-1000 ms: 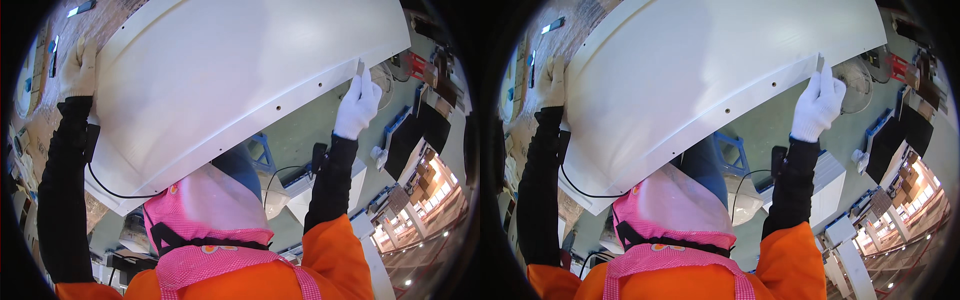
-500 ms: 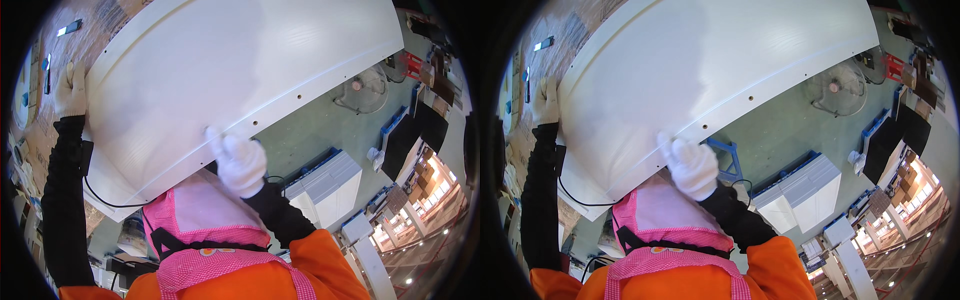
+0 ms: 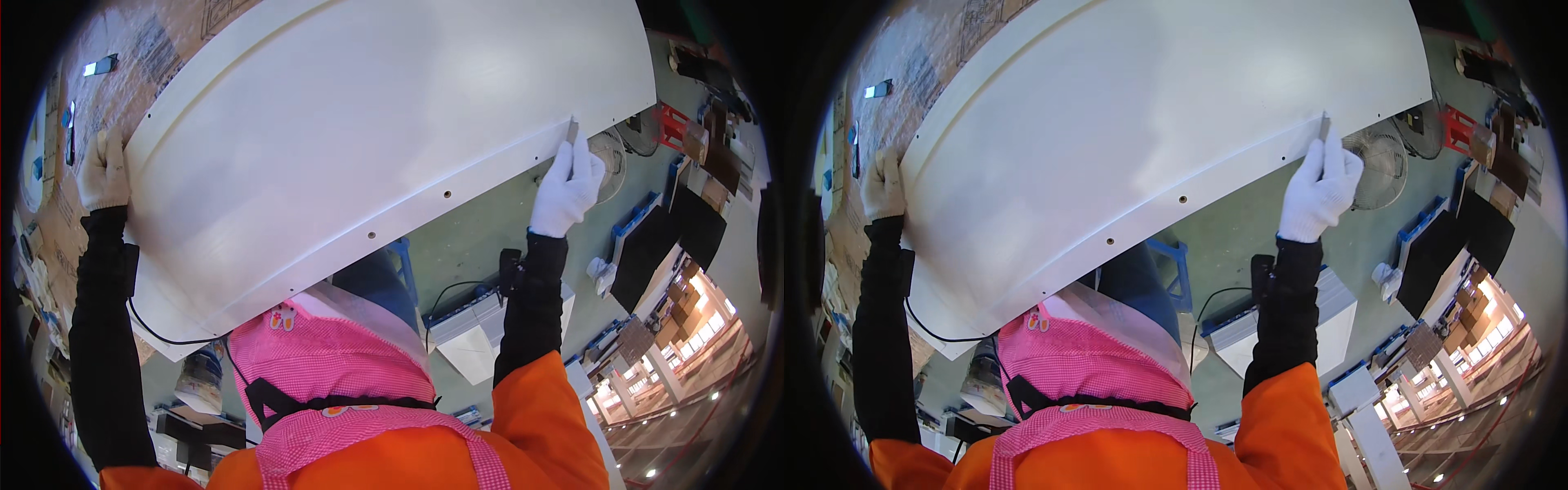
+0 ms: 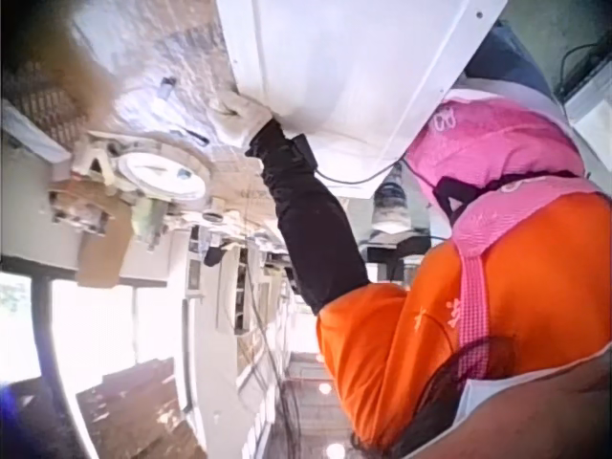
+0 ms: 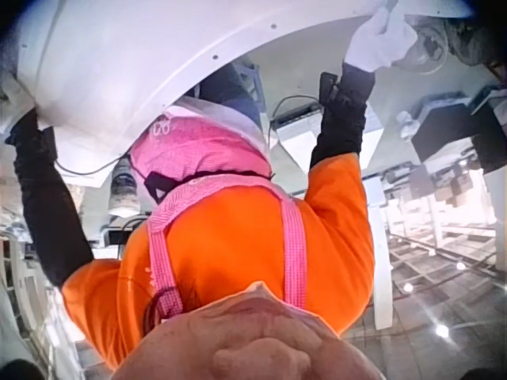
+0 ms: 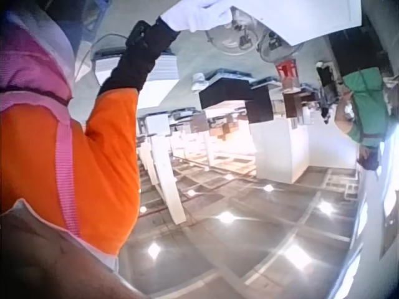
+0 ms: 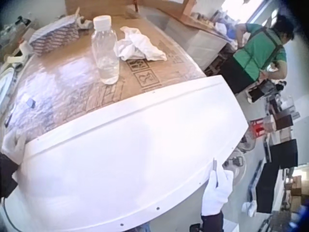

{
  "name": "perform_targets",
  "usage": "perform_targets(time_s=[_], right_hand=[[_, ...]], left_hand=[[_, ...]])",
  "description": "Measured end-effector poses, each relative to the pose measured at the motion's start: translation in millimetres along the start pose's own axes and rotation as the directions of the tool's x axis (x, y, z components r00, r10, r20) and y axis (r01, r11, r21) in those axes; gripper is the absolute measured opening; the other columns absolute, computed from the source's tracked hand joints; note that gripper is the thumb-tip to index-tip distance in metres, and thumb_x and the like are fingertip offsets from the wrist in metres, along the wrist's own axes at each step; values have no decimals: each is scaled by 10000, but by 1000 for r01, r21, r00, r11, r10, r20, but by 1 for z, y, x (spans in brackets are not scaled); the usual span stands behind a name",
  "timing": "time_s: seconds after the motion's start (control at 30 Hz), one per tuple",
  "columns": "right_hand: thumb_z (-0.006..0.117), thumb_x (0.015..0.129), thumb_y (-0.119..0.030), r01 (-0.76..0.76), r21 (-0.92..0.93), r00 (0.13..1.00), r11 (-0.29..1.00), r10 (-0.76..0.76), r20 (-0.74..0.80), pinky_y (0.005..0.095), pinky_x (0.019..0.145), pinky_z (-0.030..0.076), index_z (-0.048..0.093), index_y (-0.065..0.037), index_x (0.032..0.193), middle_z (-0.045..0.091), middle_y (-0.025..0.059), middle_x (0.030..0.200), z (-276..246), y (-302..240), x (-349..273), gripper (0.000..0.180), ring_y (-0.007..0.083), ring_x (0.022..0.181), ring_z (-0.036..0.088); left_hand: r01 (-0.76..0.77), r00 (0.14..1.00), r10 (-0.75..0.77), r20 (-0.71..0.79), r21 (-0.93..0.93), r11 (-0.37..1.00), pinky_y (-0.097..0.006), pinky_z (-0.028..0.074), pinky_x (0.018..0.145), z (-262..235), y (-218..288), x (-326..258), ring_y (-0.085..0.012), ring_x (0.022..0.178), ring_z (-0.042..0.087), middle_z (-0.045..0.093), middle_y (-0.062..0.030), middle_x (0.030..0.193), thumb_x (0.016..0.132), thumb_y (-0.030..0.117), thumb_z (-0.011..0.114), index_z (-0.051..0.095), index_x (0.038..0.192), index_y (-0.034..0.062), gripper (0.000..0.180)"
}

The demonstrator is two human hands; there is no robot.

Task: The recorder is using a sanding block to smooth the surface and edges of a white wooden cabinet door.

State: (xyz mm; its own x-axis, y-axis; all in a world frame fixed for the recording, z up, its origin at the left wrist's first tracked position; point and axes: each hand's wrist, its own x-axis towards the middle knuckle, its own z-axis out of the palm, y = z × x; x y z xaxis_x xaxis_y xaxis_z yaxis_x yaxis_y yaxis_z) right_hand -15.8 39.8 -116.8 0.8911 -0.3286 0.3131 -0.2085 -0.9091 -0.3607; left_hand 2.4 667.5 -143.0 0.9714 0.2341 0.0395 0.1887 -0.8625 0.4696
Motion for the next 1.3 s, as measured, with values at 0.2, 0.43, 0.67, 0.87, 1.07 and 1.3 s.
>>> perform_targets(time_s=[0.2, 0.43, 0.67, 0.87, 1.07, 1.3], right_hand=[[728, 907, -67, 269, -122, 955, 955, -281, -91, 349, 630, 479, 738, -68, 1212, 550, 88, 854, 18, -18, -16, 305, 241, 707, 562], [707, 805, -47, 448, 8, 884, 894, -444, 145, 388, 507, 404, 725, -60, 1210, 505, 64, 736, -9, -104, -111, 406, 250, 618, 529], [635, 928, -158, 267, 251, 940, 930, -309, 146, 399, 567, 506, 709, -178, 1196, 666, 76, 972, -1, -192, -211, 278, 281, 713, 639], [667, 944, -227, 84, 347, 974, 934, -150, 167, 442, 586, 499, 677, -132, 1109, 603, 108, 853, 9, -256, -291, 190, 324, 660, 624], [620, 965, -225, -172, 389, 978, 905, 110, 176, 463, 633, 492, 660, -65, 980, 617, 180, 897, 9, -280, -328, 166, 389, 784, 631], [613, 945, -141, -125, 540, 992, 832, 106, 66, 447, 766, 521, 647, -110, 1295, 568, 161, 990, 5, -298, -340, 354, 358, 867, 615]], left_hand=[[15, 1000, -14, 10, -63, 998, -265, 389, 611, -2, -11, -4, -60, 669, 394, 435, 34, 690, 1035, 289, 613, 574, 831, 29, 333], [12, 1000, -13, 7, 119, 993, -348, 463, 669, 12, -10, 11, -149, 712, 570, 572, -101, 720, 1038, 322, 579, 625, 894, 14, 343], [6, 988, 20, 156, -165, 986, -333, 498, 862, 29, -100, 31, -160, 912, 613, 684, -85, 993, 1087, 299, 509, 620, 1113, -41, 359], [-160, 984, 176, 21, -320, 934, -323, 473, 1005, 64, -94, 59, -206, 1179, 621, 663, -141, 1293, 1072, 361, 528, 562, 1330, -58, 493], [-121, 989, 147, 20, -467, 876, -319, 404, 1113, 79, -38, 62, -251, 1342, 542, 568, -168, 1459, 1065, 423, 516, 494, 1437, -51, 603], [-88, 996, 65, -61, -541, 836, -366, 388, 1144, 49, -95, 58, -297, 1375, 504, 523, -198, 1493, 1074, 364, 514, 479, 1464, -30, 556]])
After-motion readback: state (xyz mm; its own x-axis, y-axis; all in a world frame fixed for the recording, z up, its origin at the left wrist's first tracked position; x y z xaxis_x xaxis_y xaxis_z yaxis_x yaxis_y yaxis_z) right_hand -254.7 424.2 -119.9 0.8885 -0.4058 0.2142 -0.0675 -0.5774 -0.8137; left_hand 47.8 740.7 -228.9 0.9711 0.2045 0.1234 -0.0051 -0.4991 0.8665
